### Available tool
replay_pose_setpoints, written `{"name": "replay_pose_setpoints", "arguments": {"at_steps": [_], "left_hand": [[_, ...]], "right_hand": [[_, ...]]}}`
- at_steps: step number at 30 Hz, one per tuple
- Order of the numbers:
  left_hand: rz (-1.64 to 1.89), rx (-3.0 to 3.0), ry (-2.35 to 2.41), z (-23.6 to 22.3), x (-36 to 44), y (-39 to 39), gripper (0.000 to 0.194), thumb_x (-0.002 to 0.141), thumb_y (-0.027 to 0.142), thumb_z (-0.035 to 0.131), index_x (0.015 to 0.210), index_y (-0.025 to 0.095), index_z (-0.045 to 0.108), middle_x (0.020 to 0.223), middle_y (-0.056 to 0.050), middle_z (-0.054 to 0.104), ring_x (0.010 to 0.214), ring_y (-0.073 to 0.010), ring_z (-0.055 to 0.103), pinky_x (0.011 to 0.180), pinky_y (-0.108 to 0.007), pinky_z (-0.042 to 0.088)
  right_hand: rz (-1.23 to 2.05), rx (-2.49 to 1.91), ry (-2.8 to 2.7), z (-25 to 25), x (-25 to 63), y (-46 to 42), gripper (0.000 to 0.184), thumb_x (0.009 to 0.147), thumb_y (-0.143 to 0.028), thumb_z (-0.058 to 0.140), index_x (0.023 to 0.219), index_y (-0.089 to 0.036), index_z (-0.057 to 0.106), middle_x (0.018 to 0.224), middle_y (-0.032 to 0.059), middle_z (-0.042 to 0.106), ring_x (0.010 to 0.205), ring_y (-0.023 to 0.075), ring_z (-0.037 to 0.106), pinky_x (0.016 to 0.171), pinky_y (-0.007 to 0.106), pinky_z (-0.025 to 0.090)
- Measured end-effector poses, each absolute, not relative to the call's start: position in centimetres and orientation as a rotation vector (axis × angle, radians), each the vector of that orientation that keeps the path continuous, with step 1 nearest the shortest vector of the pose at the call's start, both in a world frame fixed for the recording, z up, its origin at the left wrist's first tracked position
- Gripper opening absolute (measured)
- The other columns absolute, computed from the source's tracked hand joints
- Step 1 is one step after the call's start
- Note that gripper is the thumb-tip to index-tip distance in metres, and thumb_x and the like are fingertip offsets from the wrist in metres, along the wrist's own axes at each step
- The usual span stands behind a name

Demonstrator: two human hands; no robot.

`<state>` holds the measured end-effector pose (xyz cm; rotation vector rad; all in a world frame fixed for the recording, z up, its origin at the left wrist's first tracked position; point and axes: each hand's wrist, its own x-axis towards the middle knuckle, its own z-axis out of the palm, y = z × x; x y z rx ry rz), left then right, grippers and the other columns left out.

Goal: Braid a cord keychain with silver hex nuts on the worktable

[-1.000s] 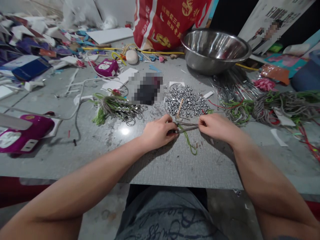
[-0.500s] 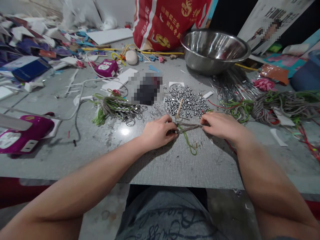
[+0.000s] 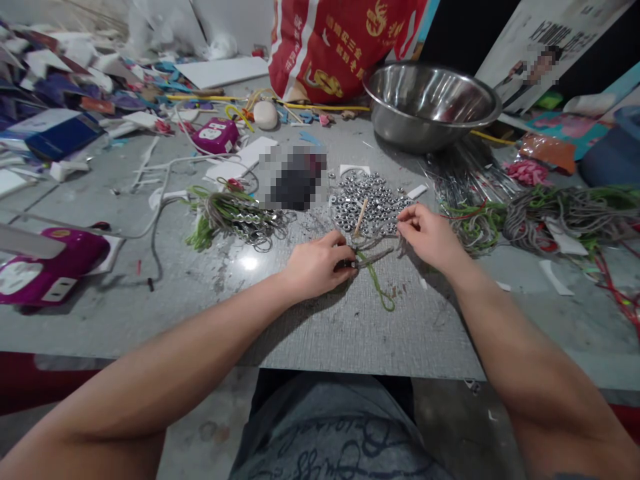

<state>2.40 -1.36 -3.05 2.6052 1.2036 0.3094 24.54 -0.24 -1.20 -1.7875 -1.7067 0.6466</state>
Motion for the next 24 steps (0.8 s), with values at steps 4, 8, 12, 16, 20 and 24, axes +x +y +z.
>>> {"name": "replay_pose_setpoints", "arguments": {"at_steps": [4,8,12,16,20,24], "left_hand": [[0.353,2.578,1.177,-2.7,2.4,-1.5,0.025,0.082,0.038,0.054,0.097,0.021,0.064,0.102,-0.005,0.056,0.078,-0.0149,0.059,0.06,-0.024,0.046],[0.631,2.511,1.151,-2.6,2.3,-1.7,0.03,0.083,0.043,0.05,0.093,0.017,0.062,0.102,-0.007,0.055,0.08,-0.0144,0.059,0.068,-0.028,0.049],[0.756,2.548,1.087,-2.7,2.3,-2.0,0.036,0.082,0.05,0.05,0.09,0.017,0.063,0.096,-0.007,0.057,0.084,-0.0164,0.059,0.069,-0.028,0.049],[0.773,2.618,1.088,-2.9,2.5,-2.3,0.035,0.083,0.049,0.051,0.089,0.017,0.064,0.091,-0.006,0.059,0.081,-0.016,0.059,0.066,-0.027,0.049],[0.769,2.63,1.099,-3.3,2.8,-2.4,0.026,0.087,0.037,0.047,0.085,0.017,0.064,0.089,-0.006,0.06,0.076,-0.0138,0.059,0.062,-0.024,0.047],[0.781,2.567,1.051,-3.4,2.8,-2.1,0.024,0.088,0.027,0.043,0.079,0.015,0.063,0.085,-0.006,0.06,0.073,-0.0128,0.058,0.062,-0.024,0.046]], "right_hand": [[1.213,-1.488,-1.332,-1.0,23.5,-0.6,0.017,0.074,-0.031,0.059,0.084,-0.021,0.049,0.063,-0.0049,0.055,0.037,0.0047,0.042,0.037,0.021,0.032],[1.357,-1.402,-1.208,-1.1,22.0,-1.3,0.019,0.071,-0.029,0.062,0.083,-0.02,0.051,0.066,-0.004,0.057,0.04,0.0059,0.049,0.038,0.022,0.038],[1.309,-1.362,-1.211,-1.8,20.8,-1.9,0.017,0.073,-0.03,0.06,0.082,-0.02,0.049,0.067,-0.0037,0.058,0.042,0.0066,0.051,0.042,0.023,0.043],[1.243,-1.343,-1.253,-2.2,20.0,-2.4,0.016,0.074,-0.03,0.058,0.082,-0.02,0.049,0.066,-0.0038,0.059,0.044,0.0068,0.053,0.043,0.023,0.044],[1.212,-1.33,-1.291,-2.2,19.6,-2.7,0.015,0.075,-0.03,0.056,0.082,-0.02,0.049,0.064,-0.0042,0.059,0.044,0.0066,0.053,0.043,0.022,0.043],[1.155,-1.374,-1.357,-2.0,19.7,-2.9,0.015,0.077,-0.032,0.055,0.084,-0.019,0.051,0.068,-0.0023,0.059,0.045,0.0067,0.052,0.043,0.022,0.043]]}}
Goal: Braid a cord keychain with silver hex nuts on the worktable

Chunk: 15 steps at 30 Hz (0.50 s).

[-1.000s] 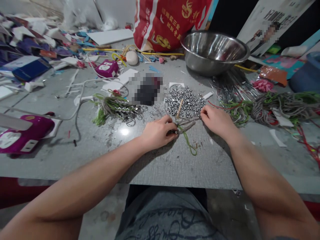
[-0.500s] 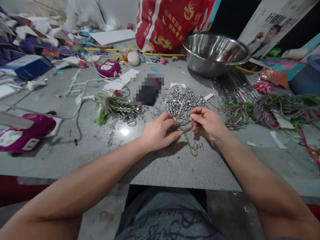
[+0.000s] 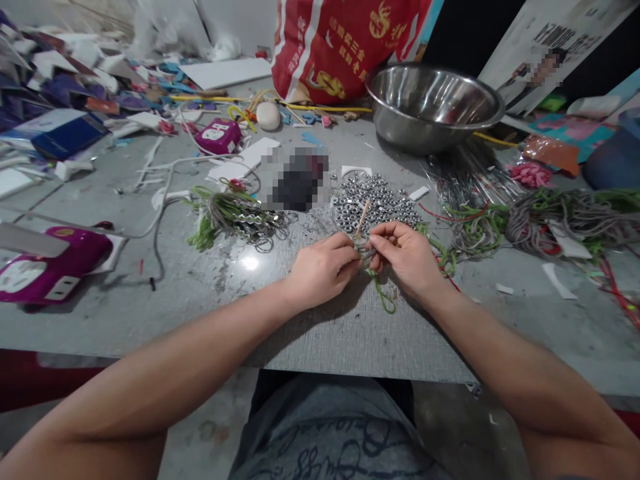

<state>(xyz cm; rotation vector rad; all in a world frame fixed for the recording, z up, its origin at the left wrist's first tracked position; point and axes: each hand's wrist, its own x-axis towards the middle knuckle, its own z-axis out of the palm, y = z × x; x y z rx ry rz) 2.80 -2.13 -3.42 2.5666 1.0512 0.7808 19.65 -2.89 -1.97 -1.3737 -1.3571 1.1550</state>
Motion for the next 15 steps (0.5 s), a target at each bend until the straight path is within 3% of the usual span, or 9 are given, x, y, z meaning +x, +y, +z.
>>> {"name": "replay_pose_setpoints", "arguments": {"at_steps": [4,7,10,15], "left_hand": [[0.831,2.39,1.004,-3.1,2.6,-1.8,0.019,0.086,0.022,0.045,0.076,0.014,0.059,0.082,-0.005,0.058,0.073,-0.0117,0.056,0.066,-0.025,0.046],[0.869,2.278,0.972,-2.9,2.4,-1.5,0.019,0.086,0.021,0.046,0.071,0.014,0.056,0.077,-0.002,0.055,0.072,-0.0105,0.054,0.066,-0.024,0.045],[0.906,2.219,0.92,-2.9,2.4,-1.4,0.021,0.086,0.019,0.045,0.068,0.015,0.054,0.072,0.0,0.051,0.067,-0.009,0.052,0.063,-0.022,0.042],[0.902,2.211,0.859,-3.0,2.4,-1.3,0.022,0.087,0.02,0.044,0.068,0.014,0.054,0.071,0.0,0.051,0.068,-0.0095,0.051,0.064,-0.022,0.042]], "right_hand": [[0.832,-1.342,-1.564,-1.5,20.2,-3.4,0.019,0.081,-0.027,0.051,0.097,-0.02,0.057,0.108,0.0064,0.058,0.052,0.0053,0.053,0.05,0.025,0.049],[0.64,-1.16,-1.873,-1.4,20.6,-3.9,0.025,0.085,-0.021,0.046,0.107,-0.024,0.059,0.126,0.0063,0.051,0.075,0.0105,0.061,0.067,0.029,0.054],[0.456,-0.995,-2.136,-1.8,20.6,-3.8,0.026,0.088,-0.02,0.045,0.109,-0.024,0.059,0.11,0.0043,0.064,0.097,0.0163,0.061,0.083,0.034,0.051],[0.273,-0.961,-2.202,-2.5,20.5,-3.4,0.017,0.089,-0.021,0.046,0.095,-0.02,0.062,0.085,0.0032,0.069,0.08,0.0133,0.064,0.072,0.027,0.051]]}}
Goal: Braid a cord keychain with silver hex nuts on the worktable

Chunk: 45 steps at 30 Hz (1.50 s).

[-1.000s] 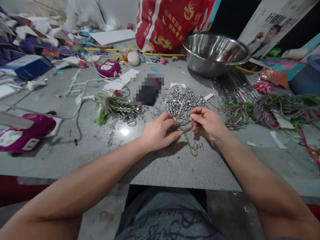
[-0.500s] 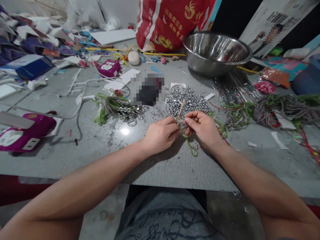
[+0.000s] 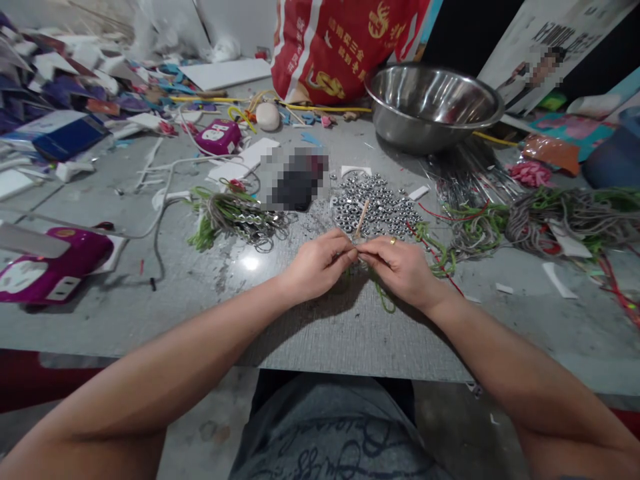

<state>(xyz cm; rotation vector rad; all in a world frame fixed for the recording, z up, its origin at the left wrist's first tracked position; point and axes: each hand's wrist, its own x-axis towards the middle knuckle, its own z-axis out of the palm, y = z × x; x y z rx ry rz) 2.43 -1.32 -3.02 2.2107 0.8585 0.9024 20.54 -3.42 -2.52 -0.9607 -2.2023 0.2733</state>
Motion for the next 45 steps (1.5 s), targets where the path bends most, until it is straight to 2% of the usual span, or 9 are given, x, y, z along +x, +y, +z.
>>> {"name": "replay_pose_setpoints", "arguments": {"at_steps": [6,19,25,30,35,45], "left_hand": [[0.934,2.177,0.858,-3.2,2.5,-1.2,0.03,0.09,0.028,0.045,0.065,0.014,0.054,0.065,0.001,0.049,0.062,-0.009,0.049,0.059,-0.021,0.041],[1.008,2.154,0.774,-3.2,2.6,-1.3,0.011,0.081,0.011,0.053,0.07,0.015,0.054,0.072,0.0,0.053,0.07,-0.0085,0.051,0.065,-0.02,0.043],[0.772,2.307,0.817,-3.1,2.1,-1.2,0.004,0.08,0.018,0.055,0.079,0.016,0.058,0.082,-0.002,0.058,0.076,-0.0107,0.056,0.069,-0.024,0.046],[0.637,2.448,0.883,-3.5,1.9,-1.0,0.011,0.079,0.013,0.052,0.077,0.015,0.063,0.083,-0.003,0.058,0.075,-0.0117,0.057,0.069,-0.024,0.047],[0.541,2.525,0.965,-3.9,2.1,-1.0,0.017,0.081,0.016,0.05,0.079,0.016,0.067,0.084,-0.004,0.058,0.075,-0.0122,0.059,0.07,-0.024,0.048],[0.53,2.589,1.025,-4.1,2.3,-1.0,0.02,0.082,0.019,0.05,0.079,0.017,0.07,0.082,-0.004,0.06,0.07,-0.0115,0.059,0.065,-0.022,0.047]], "right_hand": [[0.263,-0.991,-2.199,-2.2,20.5,-3.6,0.015,0.088,-0.019,0.047,0.085,-0.019,0.061,0.079,0.0023,0.068,0.074,0.0125,0.062,0.067,0.025,0.048],[0.575,-1.203,-2.263,-0.8,20.9,-3.6,0.012,0.084,-0.02,0.052,0.08,-0.019,0.062,0.075,0.001,0.064,0.07,0.0131,0.057,0.067,0.027,0.043],[0.494,-1.16,-2.42,-0.6,21.5,-3.3,0.011,0.081,-0.017,0.053,0.075,-0.018,0.063,0.095,0.0072,0.06,0.089,0.018,0.055,0.081,0.034,0.043],[0.467,-1.199,-2.496,-1.0,21.6,-2.8,0.011,0.079,-0.014,0.056,0.071,-0.017,0.063,0.089,0.006,0.059,0.087,0.0184,0.054,0.082,0.035,0.042],[0.489,-1.259,-2.503,-1.5,21.4,-2.6,0.012,0.078,-0.014,0.055,0.069,-0.017,0.062,0.089,0.0057,0.06,0.086,0.0182,0.054,0.082,0.036,0.042],[0.593,-1.27,-2.399,-2.2,21.3,-2.2,0.012,0.078,-0.015,0.057,0.067,-0.018,0.061,0.089,0.0048,0.061,0.088,0.0173,0.056,0.085,0.036,0.042]]}}
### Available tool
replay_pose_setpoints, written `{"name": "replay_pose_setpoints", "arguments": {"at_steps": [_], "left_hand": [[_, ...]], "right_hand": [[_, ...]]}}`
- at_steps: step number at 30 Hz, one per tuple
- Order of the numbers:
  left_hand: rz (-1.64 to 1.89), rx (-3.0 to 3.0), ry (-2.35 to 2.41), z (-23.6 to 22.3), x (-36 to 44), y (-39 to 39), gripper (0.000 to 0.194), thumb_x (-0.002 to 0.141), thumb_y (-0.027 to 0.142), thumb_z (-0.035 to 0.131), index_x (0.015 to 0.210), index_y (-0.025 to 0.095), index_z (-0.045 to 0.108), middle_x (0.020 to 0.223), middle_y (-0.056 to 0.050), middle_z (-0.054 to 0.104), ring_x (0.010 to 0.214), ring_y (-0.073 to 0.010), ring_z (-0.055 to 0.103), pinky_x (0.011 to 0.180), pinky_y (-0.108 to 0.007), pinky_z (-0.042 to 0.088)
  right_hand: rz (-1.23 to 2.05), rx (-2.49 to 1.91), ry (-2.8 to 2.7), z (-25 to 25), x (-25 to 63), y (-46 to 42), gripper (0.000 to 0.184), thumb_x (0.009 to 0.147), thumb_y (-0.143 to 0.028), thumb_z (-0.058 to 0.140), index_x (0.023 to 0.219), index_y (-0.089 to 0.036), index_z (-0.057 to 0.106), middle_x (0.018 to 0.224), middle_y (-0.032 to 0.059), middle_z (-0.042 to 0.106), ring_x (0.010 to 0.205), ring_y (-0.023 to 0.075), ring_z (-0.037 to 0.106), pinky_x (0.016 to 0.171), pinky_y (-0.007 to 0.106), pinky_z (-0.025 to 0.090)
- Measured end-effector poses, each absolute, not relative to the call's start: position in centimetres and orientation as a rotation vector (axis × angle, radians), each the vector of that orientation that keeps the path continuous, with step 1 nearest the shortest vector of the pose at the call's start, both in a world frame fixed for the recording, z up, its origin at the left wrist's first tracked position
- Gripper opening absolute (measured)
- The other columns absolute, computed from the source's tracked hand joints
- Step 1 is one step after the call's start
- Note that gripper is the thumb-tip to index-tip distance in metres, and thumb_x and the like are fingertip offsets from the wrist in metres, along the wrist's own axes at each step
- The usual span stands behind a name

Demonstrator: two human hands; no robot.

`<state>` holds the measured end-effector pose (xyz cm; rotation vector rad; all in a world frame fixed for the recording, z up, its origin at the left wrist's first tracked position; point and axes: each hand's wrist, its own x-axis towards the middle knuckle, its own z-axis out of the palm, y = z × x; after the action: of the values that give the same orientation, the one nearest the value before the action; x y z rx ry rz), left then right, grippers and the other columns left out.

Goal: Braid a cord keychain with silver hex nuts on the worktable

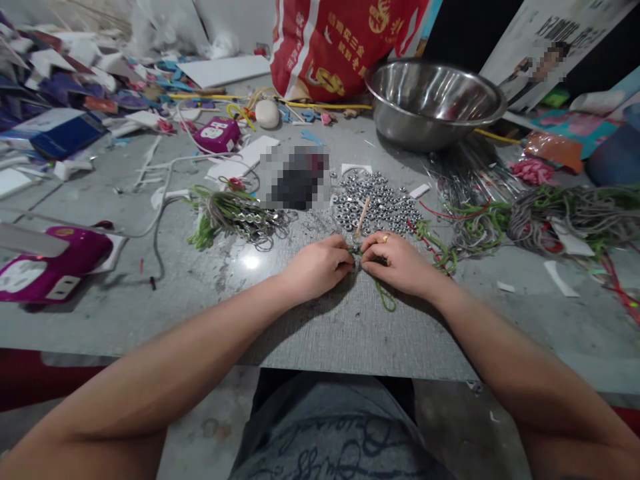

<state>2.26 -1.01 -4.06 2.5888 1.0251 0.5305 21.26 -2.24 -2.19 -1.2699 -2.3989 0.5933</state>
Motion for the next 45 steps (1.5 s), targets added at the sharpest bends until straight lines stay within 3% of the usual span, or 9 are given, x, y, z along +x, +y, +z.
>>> {"name": "replay_pose_setpoints", "arguments": {"at_steps": [29,45], "left_hand": [[0.487,2.651,1.026,-3.91,2.32,-1.18,0.021,0.08,0.015,0.049,0.078,0.017,0.069,0.08,-0.004,0.06,0.068,-0.0119,0.059,0.062,-0.022,0.047],[0.506,2.596,1.026,-4.06,2.27,-1.16,0.02,0.082,0.017,0.05,0.078,0.017,0.07,0.081,-0.004,0.06,0.07,-0.0127,0.06,0.065,-0.024,0.048]], "right_hand": [[0.561,-1.366,-2.328,-2.51,21.41,-2.24,0.009,0.073,-0.017,0.063,0.065,-0.02,0.063,0.087,0.0018,0.066,0.088,0.0194,0.056,0.086,0.043,0.032],[0.447,-1.425,-2.301,-3.09,21.06,-2.42,0.012,0.076,-0.023,0.061,0.064,-0.021,0.062,0.099,0.0026,0.066,0.105,0.0241,0.049,0.09,0.047,0.027]]}}
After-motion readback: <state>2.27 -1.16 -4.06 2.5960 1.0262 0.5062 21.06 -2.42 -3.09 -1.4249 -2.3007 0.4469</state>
